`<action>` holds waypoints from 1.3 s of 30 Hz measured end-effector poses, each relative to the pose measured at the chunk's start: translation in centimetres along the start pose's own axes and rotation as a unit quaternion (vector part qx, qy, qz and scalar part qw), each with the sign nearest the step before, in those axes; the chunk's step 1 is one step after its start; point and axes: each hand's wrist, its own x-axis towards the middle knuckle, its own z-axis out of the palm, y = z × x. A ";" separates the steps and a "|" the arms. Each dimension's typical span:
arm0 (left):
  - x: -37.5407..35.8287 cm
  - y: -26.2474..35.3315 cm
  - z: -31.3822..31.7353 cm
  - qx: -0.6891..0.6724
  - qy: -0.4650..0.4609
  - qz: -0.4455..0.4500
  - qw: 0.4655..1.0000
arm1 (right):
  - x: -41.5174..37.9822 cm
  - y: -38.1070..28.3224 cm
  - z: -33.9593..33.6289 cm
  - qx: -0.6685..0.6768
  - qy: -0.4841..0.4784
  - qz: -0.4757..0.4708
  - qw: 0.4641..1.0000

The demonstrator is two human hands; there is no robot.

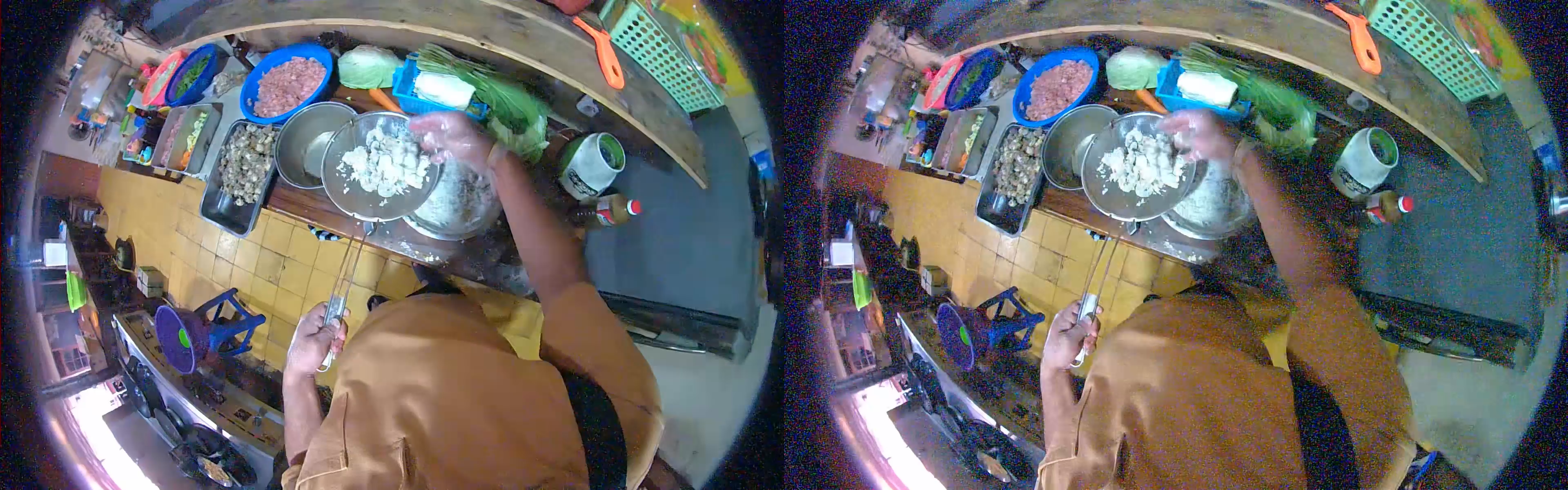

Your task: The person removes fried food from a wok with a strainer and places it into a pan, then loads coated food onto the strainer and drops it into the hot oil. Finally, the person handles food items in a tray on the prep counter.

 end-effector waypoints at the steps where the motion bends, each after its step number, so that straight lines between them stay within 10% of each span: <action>1: -0.1 -0.1 0.1 -0.007 0.002 0.000 1.000 | 0.4 0.2 -1.6 0.015 0.027 0.011 0.999; 3: -0.1 -0.2 0.0 -0.015 0.005 0.005 1.000 | 0.6 3.5 -5.7 -0.018 0.085 -0.089 0.992; 5: -0.4 -0.7 -0.2 -0.013 0.012 0.013 1.000 | 0.5 7.9 -8.4 -0.243 0.109 0.102 0.959; 7: -0.7 -0.4 0.1 -0.032 0.017 0.018 0.999 | 0.0 15.6 -9.5 -0.637 0.051 0.039 0.768; 12: -1.0 0.0 -0.1 -0.032 0.024 0.021 0.999 | -0.2 28.4 -7.9 -0.746 0.188 0.040 0.637; 17: -0.9 0.0 0.6 -0.052 0.045 0.035 0.997 | 0.0 21.4 -5.1 -0.399 0.051 0.143 0.905; 26: -0.8 -1.0 2.8 -0.111 0.108 0.030 0.988 | -1.5 19.2 0.6 -0.613 -0.138 0.007 0.778; 28: -1.1 -0.8 3.0 -0.104 0.103 0.011 0.989 | -1.0 16.7 -0.6 -0.572 -0.083 0.037 0.815; 31: -1.5 -1.1 3.2 -0.085 0.106 0.026 0.990 | 0.2 11.0 -0.9 -0.125 0.008 0.113 0.986; 34: -1.9 -1.6 3.3 -0.077 0.114 0.040 0.990 | 2.6 4.3 3.3 -0.009 -0.001 0.021 1.000; 37: -3.2 -2.3 3.3 -0.100 0.096 0.051 0.989 | 5.5 2.1 7.3 -0.365 0.016 -0.296 0.883; 39: -5.6 -4.0 4.3 -0.101 0.109 0.048 0.988 | 4.0 0.2 9.8 -0.456 0.003 -0.285 0.843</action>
